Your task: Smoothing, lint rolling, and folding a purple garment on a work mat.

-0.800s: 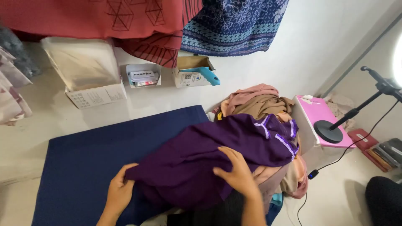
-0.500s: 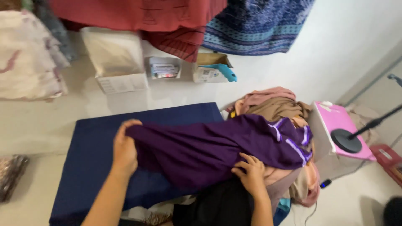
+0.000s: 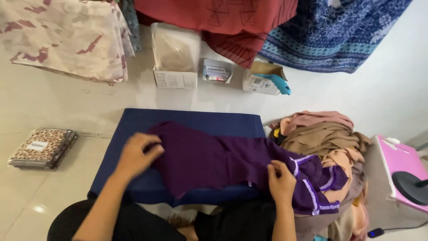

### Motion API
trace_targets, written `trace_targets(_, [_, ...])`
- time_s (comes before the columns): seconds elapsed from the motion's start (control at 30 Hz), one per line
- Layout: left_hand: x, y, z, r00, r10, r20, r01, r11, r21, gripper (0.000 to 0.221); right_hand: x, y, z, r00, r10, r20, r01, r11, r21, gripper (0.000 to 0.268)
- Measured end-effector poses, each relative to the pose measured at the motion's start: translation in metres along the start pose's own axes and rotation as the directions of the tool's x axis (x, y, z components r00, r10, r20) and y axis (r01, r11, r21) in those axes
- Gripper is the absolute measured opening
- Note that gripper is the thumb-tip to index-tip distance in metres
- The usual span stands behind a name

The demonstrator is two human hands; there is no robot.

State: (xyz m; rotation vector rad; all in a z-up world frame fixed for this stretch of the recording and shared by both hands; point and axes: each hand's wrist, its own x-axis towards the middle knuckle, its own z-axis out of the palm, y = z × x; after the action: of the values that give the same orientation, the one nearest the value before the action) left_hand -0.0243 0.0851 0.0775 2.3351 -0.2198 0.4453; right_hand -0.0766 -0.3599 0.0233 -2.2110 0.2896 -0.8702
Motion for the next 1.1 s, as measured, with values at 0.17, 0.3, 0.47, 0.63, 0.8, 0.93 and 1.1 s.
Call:
trace_targets(0.17, [-0.049,0.022,0.054,0.954,0.071,0.292,-0.101,0.991,0.089,0.056,-0.013,-0.011,0.005,0.907,-0.217,0.362,0.226,0.974,0.018,0.066])
trace_targets(0.3, [-0.061,0.007,0.086,0.926,0.361,0.111,-0.376,0.908,0.185,0.006,-0.025,-0.006,0.016,0.91,-0.3,0.287,0.327,0.944,-0.052,0.046])
trace_targets(0.47, [-0.055,0.027,0.063,0.976,0.201,0.082,-0.208,0.975,0.079,0.018,-0.024,-0.018,0.01,0.978,-0.174,0.112,0.163,0.981,0.102,0.033])
trace_targets(0.63, [-0.062,0.056,0.074,0.922,0.111,0.371,-0.161,0.981,0.106,0.077,-0.018,-0.041,0.012,0.995,0.05,0.088,-0.075,0.949,0.307,0.031])
trace_targets(0.8, [-0.061,0.048,0.085,0.965,0.251,0.076,-0.258,0.958,0.122,0.04,-0.008,-0.062,-0.005,0.994,-0.058,-0.09,0.077,0.973,0.218,0.011])
trace_targets(0.93, [-0.034,0.043,0.042,0.997,-0.035,-0.065,0.03,0.997,-0.068,0.052,0.001,-0.048,-0.023,0.974,-0.203,-0.102,0.209,0.977,0.053,0.02])
trace_targets(1.1, [-0.006,0.006,-0.011,0.787,0.09,-0.61,-0.107,0.994,0.008,0.057,0.005,-0.032,-0.038,0.823,-0.541,-0.174,0.496,0.833,-0.245,0.019])
